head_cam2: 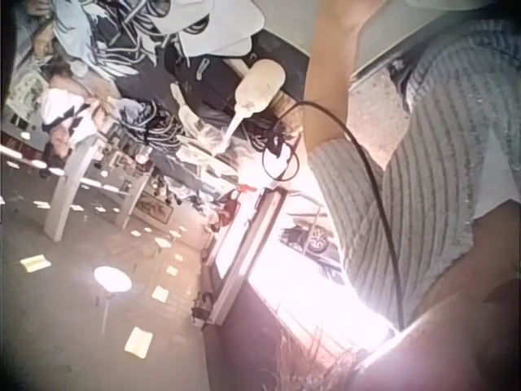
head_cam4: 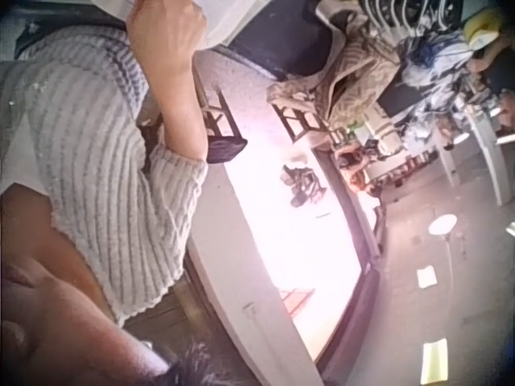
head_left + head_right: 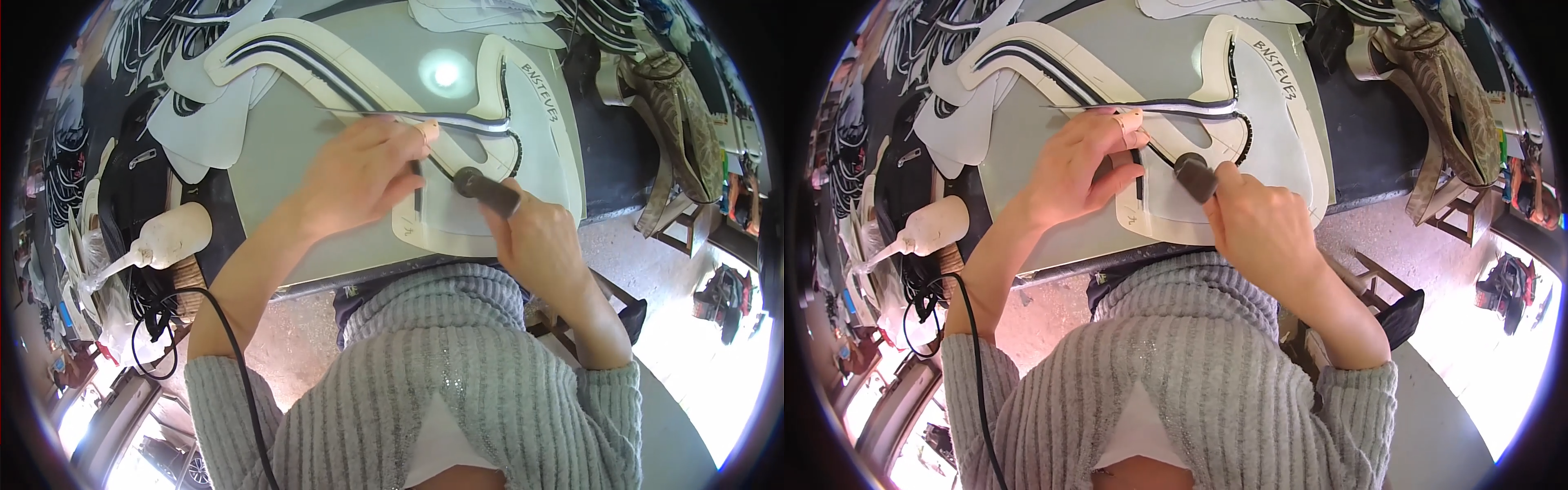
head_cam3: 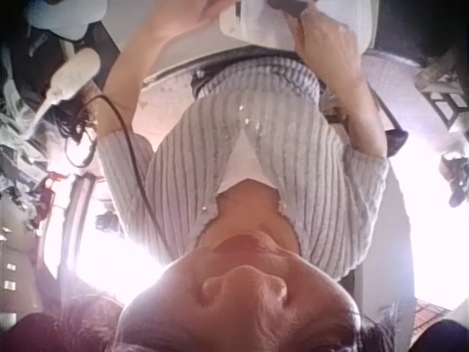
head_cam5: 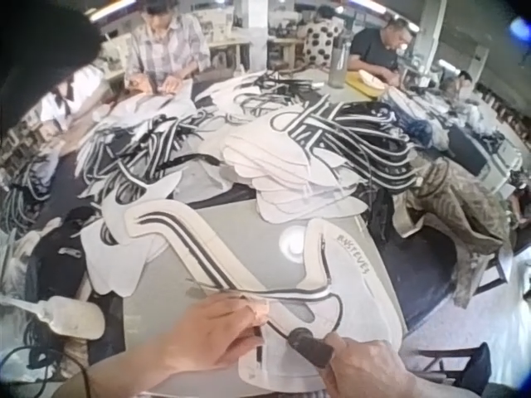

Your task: Hammering and smoothing the edges of shoe upper components on a light board at a workstation.

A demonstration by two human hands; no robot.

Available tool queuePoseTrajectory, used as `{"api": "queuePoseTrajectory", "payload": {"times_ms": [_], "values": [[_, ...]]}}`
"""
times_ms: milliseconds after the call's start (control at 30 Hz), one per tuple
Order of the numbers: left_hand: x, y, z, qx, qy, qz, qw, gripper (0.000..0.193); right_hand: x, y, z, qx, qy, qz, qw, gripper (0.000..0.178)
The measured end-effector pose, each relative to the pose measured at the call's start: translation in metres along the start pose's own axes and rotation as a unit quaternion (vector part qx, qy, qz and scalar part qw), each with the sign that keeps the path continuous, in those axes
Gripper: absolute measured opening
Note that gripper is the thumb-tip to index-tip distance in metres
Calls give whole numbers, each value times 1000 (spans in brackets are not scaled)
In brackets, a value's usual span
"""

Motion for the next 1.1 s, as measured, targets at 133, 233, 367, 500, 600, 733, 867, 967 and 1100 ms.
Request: {"api": "queuePoseTrajectory", "payload": {"times_ms": [133,233,367,500,600,733,867,967,1100], "values": [[2,2,4,-19,-16,-6,1000,59,-2,2,22,-59,28,-30,997,23],[-3,5,-1,-14,-67,11,998,60,-1,13,-4,-11,-23,-14,1000,25],[7,19,8,-67,-32,-25,997,61,-4,35,5,-148,-4,-3,989,31],[42,17,39,-101,121,227,961,70,-15,101,37,-230,170,-143,948,26],[50,31,29,-144,108,276,944,78,-27,134,18,-449,157,-220,852,30],[45,47,-5,-135,148,267,943,82,-12,123,2,-478,125,-230,838,29],[57,32,-11,159,299,287,896,75,-2,102,-8,-478,81,-209,849,28],[62,32,3,131,363,286,877,73,11,98,-16,-544,106,-196,809,28],[88,0,38,224,438,430,757,68,28,90,-24,-597,70,-216,770,26]]}}
Point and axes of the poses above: each hand's wrist, its own x-axis away from the middle knuckle, its own z-axis out of the back of the hand, y = z × x, the point moved 8 cm from there along -x, towards the middle knuckle, and after that the axes turned 6 degrees about -z, right-handed, at the moved point
